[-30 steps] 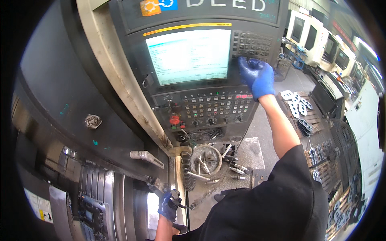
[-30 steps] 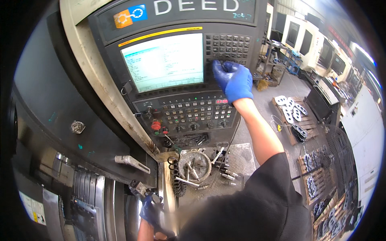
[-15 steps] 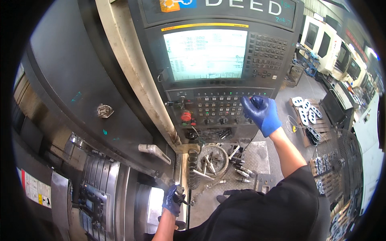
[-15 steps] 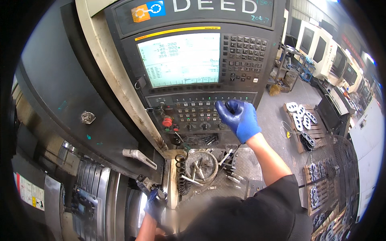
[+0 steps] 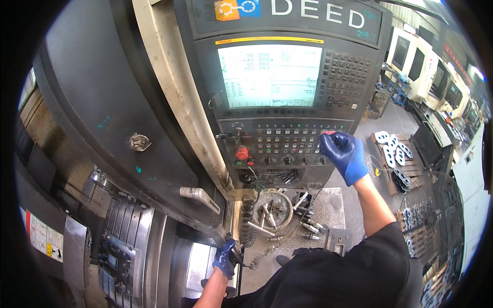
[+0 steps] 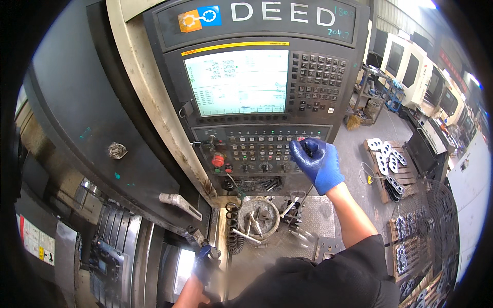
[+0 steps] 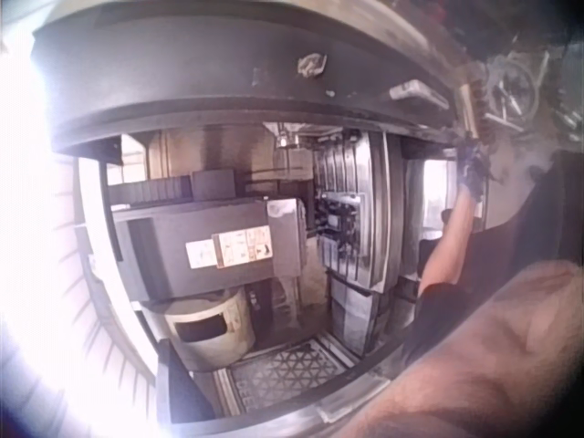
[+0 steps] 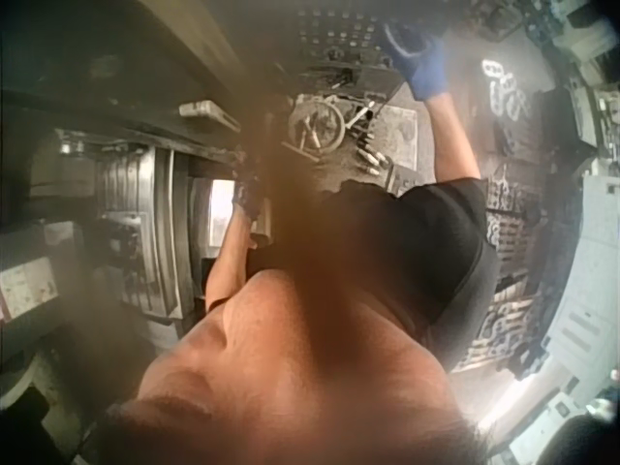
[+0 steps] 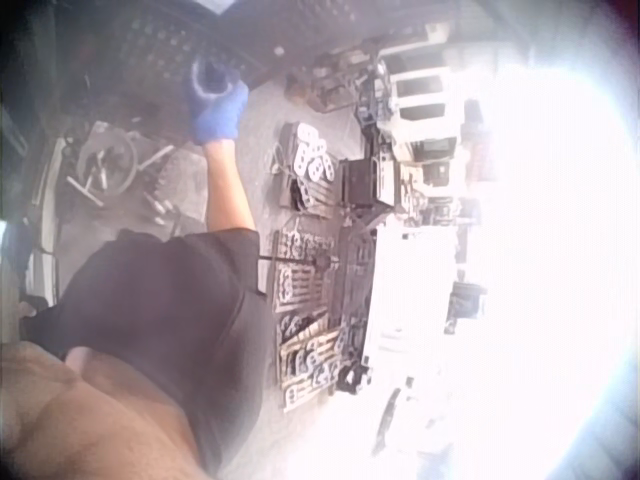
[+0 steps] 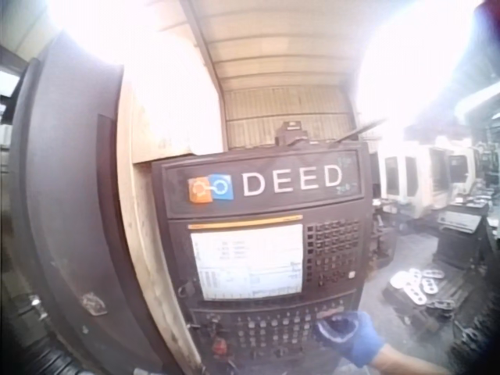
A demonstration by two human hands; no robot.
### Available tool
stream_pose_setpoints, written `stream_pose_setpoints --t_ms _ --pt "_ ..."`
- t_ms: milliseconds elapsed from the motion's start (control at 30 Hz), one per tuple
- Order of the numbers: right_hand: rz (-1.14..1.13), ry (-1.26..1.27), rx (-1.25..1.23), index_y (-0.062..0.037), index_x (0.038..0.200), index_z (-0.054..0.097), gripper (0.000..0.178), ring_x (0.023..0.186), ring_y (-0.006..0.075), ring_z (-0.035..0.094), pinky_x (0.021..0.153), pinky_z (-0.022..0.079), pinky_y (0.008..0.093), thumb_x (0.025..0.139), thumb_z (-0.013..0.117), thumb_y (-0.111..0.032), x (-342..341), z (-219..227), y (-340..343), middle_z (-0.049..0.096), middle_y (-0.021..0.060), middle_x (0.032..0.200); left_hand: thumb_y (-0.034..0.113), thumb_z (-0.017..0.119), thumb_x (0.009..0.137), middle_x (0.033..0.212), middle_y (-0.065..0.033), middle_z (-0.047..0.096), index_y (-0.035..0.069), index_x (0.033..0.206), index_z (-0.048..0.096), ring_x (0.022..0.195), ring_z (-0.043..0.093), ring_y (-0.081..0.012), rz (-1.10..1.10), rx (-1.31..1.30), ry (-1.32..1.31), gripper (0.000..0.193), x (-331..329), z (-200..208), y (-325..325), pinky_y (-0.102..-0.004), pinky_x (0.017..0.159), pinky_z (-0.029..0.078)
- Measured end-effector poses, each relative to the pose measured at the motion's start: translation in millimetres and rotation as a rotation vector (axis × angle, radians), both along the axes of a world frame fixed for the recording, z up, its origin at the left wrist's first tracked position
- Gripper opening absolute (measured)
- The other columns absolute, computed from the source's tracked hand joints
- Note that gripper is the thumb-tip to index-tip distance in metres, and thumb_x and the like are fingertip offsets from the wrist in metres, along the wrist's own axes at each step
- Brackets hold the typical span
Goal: The person uses a caliper to measure various points on a black metal component mounted within a large industrial milling machine, then operates the control panel of the machine.
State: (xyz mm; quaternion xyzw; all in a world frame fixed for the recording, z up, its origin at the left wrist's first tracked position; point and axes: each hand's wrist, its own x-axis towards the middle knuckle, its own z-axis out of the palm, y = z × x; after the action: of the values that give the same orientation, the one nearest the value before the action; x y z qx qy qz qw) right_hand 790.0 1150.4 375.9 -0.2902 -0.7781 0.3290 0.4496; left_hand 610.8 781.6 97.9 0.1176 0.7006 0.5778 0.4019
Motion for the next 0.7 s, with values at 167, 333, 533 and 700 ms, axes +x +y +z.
stream_pose_setpoints --t_ms 167,333,533,700 --pt "-0.026 -0.018 0.02 0.0003 0.086 0.072 0.028 0.061 0.0098 0.061 0.06 0.049 0.0315 0.093 0.07 -0.027 4.6 -5.1 9.5 0.069 0.0103 0.067 0.024 0.057 0.101 0.091 -0.0062 0.063 0.006 0.115 0.051 0.077 0.064 -0.0171 0.06 0.098 -0.189 0.024 -0.4 -5.8 1.3 -0.0304 0.068 0.056" --pt "-0.028 -0.064 0.035 -0.0002 0.085 0.072 0.028 0.06 0.0104 0.061 0.06 0.049 0.0317 0.093 0.069 -0.027 0.8 7.8 0.9 0.069 0.0102 0.068 0.045 0.058 0.098 0.092 -0.0037 0.064 0.011 0.112 0.055 0.08 0.065 -0.0153 0.102 0.125 -0.25 0.037 -1.8 -7.3 -4.1 -0.0338 0.07 0.056" --pt "-0.023 -0.028 0.054 0.0012 0.084 0.071 0.028 0.06 0.0098 0.06 0.059 0.048 0.0314 0.093 0.069 -0.026 3.0 7.9 6.3 0.069 0.0106 0.068 0.052 0.059 0.089 0.085 -0.0003 0.066 0.014 0.107 0.061 0.074 0.066 -0.0157 0.157 0.161 -0.49 0.042 -5.5 -3.6 1.7 -0.0336 0.065 0.054" --pt "-0.024 -0.002 0.023 0.0028 0.085 0.07 0.027 0.063 0.0073 0.06 0.06 0.049 0.0301 0.094 0.069 -0.023 3.9 8.8 8.4 0.069 0.011 0.068 0.052 0.062 0.087 0.083 -0.0003 0.067 0.014 0.107 0.061 0.073 0.067 -0.0161 0.186 0.139 -0.403 0.043 -1.9 0.0 0.3 -0.0336 0.063 0.054"
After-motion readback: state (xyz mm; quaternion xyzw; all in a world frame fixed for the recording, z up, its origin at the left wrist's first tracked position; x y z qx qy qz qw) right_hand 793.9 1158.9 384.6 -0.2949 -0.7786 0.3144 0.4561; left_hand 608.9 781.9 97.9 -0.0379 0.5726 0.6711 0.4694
